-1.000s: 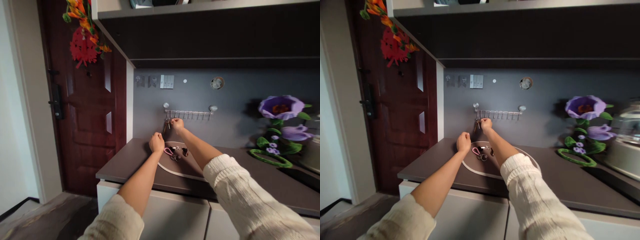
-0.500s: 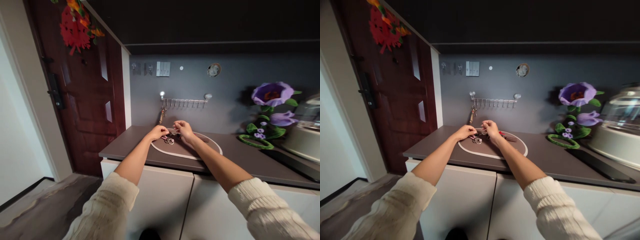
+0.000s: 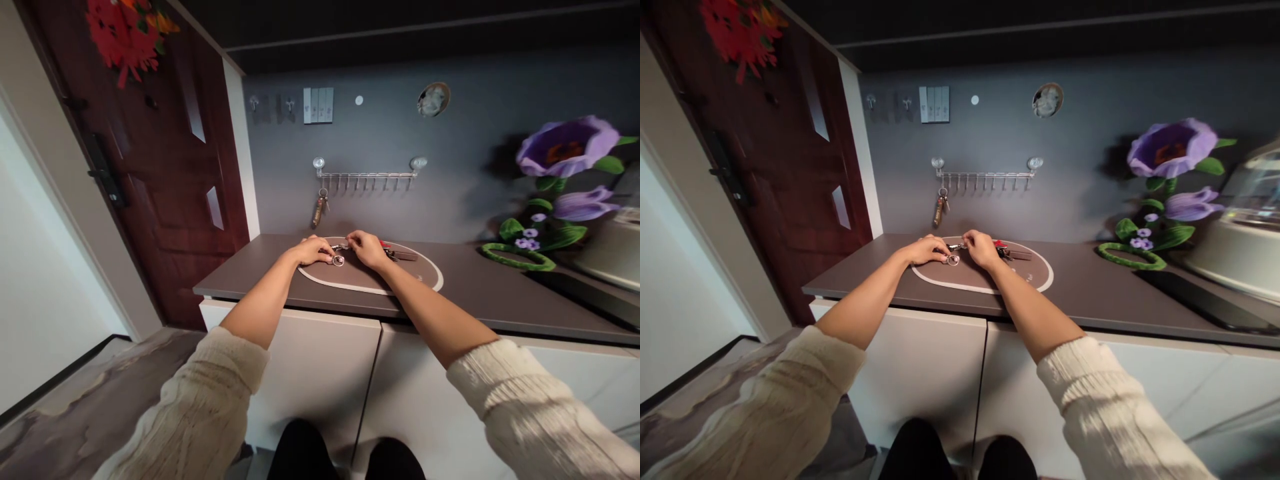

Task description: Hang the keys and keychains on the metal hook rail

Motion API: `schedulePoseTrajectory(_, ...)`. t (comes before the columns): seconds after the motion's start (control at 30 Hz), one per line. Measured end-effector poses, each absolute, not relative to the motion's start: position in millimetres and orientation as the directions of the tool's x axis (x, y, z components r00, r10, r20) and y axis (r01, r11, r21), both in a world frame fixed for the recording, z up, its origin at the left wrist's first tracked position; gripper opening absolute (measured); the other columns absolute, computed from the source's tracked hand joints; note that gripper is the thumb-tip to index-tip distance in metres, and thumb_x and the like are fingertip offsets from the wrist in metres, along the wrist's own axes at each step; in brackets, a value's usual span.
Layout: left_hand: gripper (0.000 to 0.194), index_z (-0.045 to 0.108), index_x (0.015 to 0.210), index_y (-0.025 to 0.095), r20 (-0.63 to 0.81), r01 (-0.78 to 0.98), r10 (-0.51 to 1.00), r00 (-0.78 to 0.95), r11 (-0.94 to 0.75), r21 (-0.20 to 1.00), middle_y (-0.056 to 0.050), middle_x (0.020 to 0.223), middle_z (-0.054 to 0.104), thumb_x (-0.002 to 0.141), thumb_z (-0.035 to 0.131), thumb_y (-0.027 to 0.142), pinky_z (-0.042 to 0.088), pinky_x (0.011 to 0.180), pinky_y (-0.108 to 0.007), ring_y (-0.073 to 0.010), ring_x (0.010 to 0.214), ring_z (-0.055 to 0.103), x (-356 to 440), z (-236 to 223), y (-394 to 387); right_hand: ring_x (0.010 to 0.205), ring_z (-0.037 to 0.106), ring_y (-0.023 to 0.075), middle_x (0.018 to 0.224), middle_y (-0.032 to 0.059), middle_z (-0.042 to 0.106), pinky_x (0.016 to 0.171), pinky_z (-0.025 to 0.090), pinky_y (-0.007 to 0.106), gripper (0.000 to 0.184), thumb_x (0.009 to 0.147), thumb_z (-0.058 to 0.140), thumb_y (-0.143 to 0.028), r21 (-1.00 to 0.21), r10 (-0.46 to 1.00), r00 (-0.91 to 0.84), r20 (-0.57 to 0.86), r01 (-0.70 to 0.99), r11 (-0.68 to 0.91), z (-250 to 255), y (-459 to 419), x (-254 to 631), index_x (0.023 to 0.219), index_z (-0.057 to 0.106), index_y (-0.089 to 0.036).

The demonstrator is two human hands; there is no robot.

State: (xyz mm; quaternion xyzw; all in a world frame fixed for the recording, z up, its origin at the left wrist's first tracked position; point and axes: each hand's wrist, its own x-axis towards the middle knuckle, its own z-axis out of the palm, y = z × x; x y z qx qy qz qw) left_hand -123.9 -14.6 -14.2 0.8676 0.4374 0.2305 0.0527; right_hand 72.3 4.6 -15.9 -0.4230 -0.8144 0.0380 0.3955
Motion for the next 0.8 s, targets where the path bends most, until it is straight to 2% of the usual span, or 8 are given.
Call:
schedulePoseTrajectory(0.1, 0.020, 0.067, 0.090, 0.031, 0.359, 0.798, 0.815, 0.455, -0.552, 0.241, 0.001, 0.102, 0.062, 0.073, 0.055, 0.032, 0.026, 0.091, -0.036, -0.0207, 0.101, 0.044, -120, -13, -20, 0.072, 0.058, 0.0138, 0.078, 0.0060, 0.066, 0.072, 0.042, 0.025, 0.019, 0.078, 0.046, -0.015, -0.404, 0.735, -0.305, 0.606, 0.677, 0.614, -15, 5, 72, 0.089, 0.062, -0.015)
schedulePoseTrajectory(0.2, 0.021, 0.066, 0.091, 0.030, 0.414, 0.808, 0.809, 0.417, -0.539, 0.239, 0.002, 0.103, 0.061, 0.076, 0.052, 0.033, 0.024, 0.091, -0.036, -0.0197, 0.102, 0.043, -117, -10, -23, 0.073, 0.058, 0.0140, 0.079, 0.0064, 0.066, 0.073, 0.042, 0.025, 0.020, 0.078, 0.046, -0.015, -0.404, 0.743, -0.298, 0.600, 0.689, 0.602, -14, 3, 72, 0.090, 0.062, -0.014)
schedulePoseTrajectory(0.43, 0.021, 0.065, 0.090, 0.028, 0.539, 0.797, 0.793, 0.283, -0.508, 0.328, 0.002, 0.100, 0.062, 0.078, 0.050, 0.036, 0.024, 0.095, -0.034, -0.0180, 0.104, 0.042, -114, -9, -21, 0.075, 0.058, 0.0142, 0.082, 0.0064, 0.066, 0.074, 0.041, 0.025, 0.019, 0.078, 0.047, -0.017, -0.392, 0.729, -0.316, 0.607, 0.680, 0.620, -15, 5, 70, 0.089, 0.062, -0.015)
schedulePoseTrajectory(0.57, 0.022, 0.064, 0.090, 0.023, 0.579, 0.711, 0.788, 0.207, -0.528, 0.465, -0.002, 0.093, 0.063, 0.076, 0.051, 0.034, 0.032, 0.090, -0.032, -0.0179, 0.096, 0.049, -112, -8, -20, 0.074, 0.057, 0.0146, 0.084, 0.0062, 0.066, 0.073, 0.041, 0.027, 0.018, 0.078, 0.048, -0.020, -0.390, 0.708, -0.335, 0.622, 0.651, 0.651, -15, 6, 69, 0.088, 0.062, -0.016)
schedulePoseTrajectory(0.7, 0.029, 0.060, 0.091, 0.014, 0.539, 0.449, 0.823, 0.179, -0.556, 0.699, -0.003, 0.077, 0.061, 0.075, 0.052, 0.036, 0.041, 0.073, -0.027, -0.0132, 0.074, 0.054, -109, -6, -20, 0.071, 0.056, 0.0138, 0.082, 0.0048, 0.065, 0.069, 0.041, 0.027, 0.017, 0.078, 0.050, -0.026, -0.409, 0.683, -0.347, 0.643, 0.598, 0.689, -13, 1, 65, 0.087, 0.062, -0.018)
schedulePoseTrajectory(0.8, 0.032, 0.057, 0.090, 0.012, 0.516, 0.334, 0.845, 0.142, -0.532, 0.778, -0.002, 0.074, 0.060, 0.073, 0.054, 0.039, 0.042, 0.068, -0.025, -0.0103, 0.066, 0.052, -108, -6, -19, 0.069, 0.054, 0.0126, 0.081, 0.0036, 0.064, 0.068, 0.041, 0.026, 0.019, 0.077, 0.051, -0.030, -0.441, 0.671, -0.351, 0.653, 0.545, 0.713, -10, -5, 62, 0.088, 0.061, -0.018)
